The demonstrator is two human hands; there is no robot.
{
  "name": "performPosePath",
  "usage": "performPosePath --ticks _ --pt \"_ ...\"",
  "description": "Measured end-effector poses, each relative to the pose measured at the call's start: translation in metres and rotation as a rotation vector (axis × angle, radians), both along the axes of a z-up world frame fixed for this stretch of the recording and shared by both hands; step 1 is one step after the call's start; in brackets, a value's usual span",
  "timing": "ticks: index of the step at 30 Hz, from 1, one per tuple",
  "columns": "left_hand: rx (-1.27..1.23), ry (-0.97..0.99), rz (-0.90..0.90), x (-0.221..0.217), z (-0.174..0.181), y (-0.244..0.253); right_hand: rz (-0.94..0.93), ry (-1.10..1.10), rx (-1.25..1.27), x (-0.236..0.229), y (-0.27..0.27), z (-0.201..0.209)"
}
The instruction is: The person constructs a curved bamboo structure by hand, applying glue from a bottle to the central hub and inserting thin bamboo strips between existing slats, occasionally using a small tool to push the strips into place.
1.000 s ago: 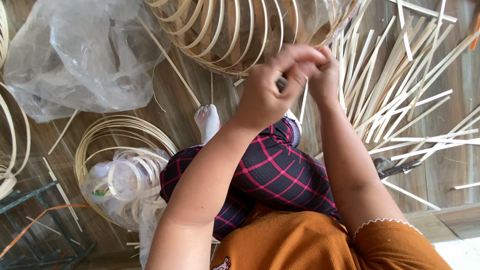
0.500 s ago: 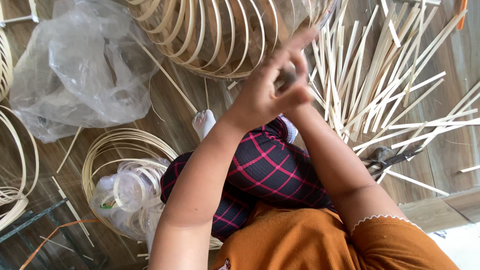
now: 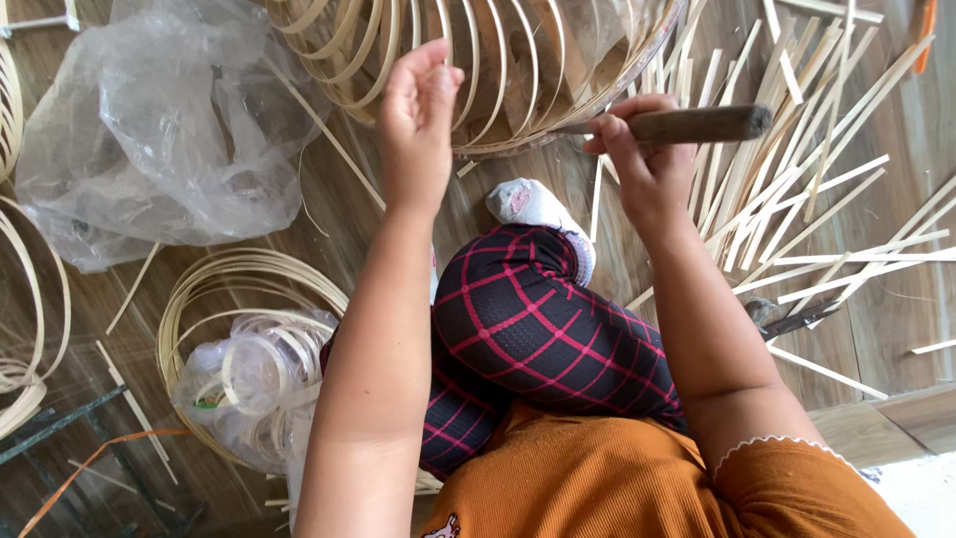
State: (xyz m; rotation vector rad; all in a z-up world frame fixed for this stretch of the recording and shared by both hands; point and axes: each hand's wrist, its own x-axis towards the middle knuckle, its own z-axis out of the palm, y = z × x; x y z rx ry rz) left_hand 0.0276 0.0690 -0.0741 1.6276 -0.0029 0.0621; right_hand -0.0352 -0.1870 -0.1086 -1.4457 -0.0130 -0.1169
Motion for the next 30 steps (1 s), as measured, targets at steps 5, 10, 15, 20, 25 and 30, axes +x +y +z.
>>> performPosePath --ticks 5,10,15,20,25,30 --pt "0.014 0.016 -0.020 -0.003 0.004 -0.006 0.004 0.028 -0.134 0.002 0.007 0.009" --pt "0.029 -0.001 -0.023 -0.001 0.006 -0.008 0.063 0.002 -0.334 0.013 0.011 0.027" --pt "0.029 -0.030 -0.047 -0.004 0.018 -0.021 0.146 -0.202 -0.597 0.022 0.015 0.031" --pt "0.097 -0.071 -0.198 -0.008 0.043 -0.032 0.087 -0.166 -0.660 0.012 0.021 0.004" --pt "0.030 -0.287 -0.603 -0.018 0.058 -0.066 0.176 -0.107 -0.324 0.018 0.020 -0.064" --pt "-0.016 -0.080 -0.764 0.007 0.078 -0.088 0.183 -0.167 -0.848 0.044 0.018 -0.089"
